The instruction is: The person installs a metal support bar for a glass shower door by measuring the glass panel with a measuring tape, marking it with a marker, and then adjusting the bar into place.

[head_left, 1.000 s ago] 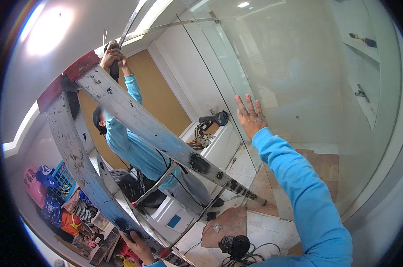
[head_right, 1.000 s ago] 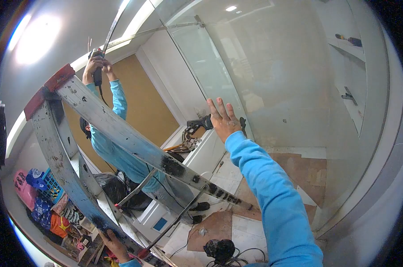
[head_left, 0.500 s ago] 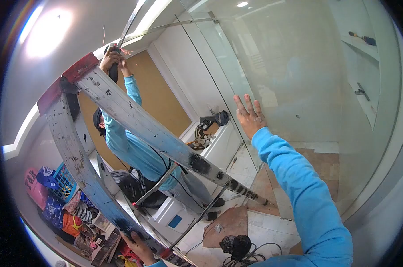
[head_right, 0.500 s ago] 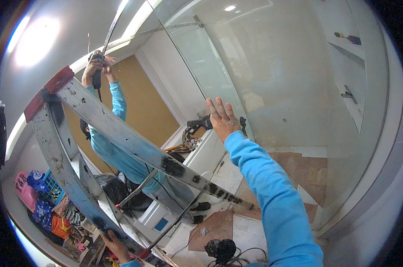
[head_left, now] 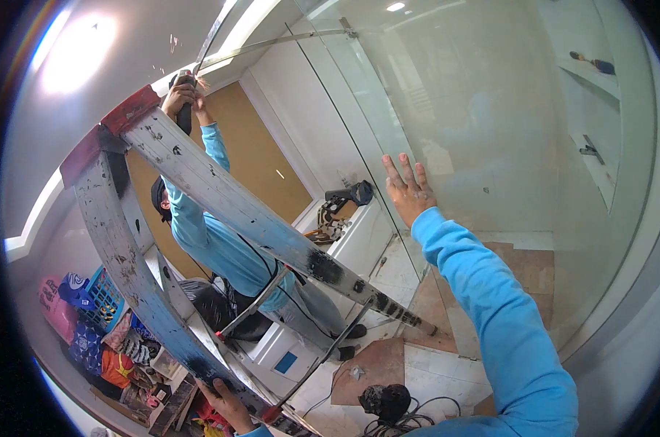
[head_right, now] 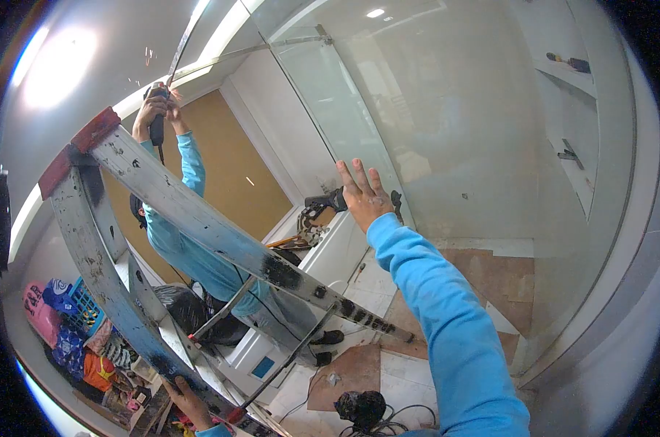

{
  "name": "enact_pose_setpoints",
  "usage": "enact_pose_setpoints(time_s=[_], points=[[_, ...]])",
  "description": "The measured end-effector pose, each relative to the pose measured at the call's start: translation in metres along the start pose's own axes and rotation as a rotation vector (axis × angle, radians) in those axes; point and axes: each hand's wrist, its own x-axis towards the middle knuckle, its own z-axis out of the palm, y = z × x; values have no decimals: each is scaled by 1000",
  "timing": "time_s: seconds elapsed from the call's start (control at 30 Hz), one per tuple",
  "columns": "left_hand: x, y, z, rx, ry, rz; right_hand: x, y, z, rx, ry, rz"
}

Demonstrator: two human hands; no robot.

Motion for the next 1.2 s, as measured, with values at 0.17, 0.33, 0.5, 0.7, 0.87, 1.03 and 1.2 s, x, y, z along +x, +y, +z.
enact_pose_setpoints(time_s=[0.17, 0.33, 0.5, 0.7, 0.87, 1.03, 1.2], points=[[0, -4, -1, -2, 1, 29, -1, 0, 1, -36, 13, 2], [0, 1, 0, 22, -4, -7, -2, 1, -1, -8, 3, -6], [-1, 2, 0, 56, 20, 11, -3, 3, -2, -44, -28, -11], [3, -7, -2, 47, 12, 4, 1, -2, 1, -33, 6, 2], [1, 4, 1, 53, 8, 27, 1, -2, 2, -16, 24, 0], [0, 5, 1, 58, 14, 30, 1, -1, 1, -10, 34, 2], [-1, 5, 1, 7, 2, -5, 0, 1, 2, -40, 14, -8]])
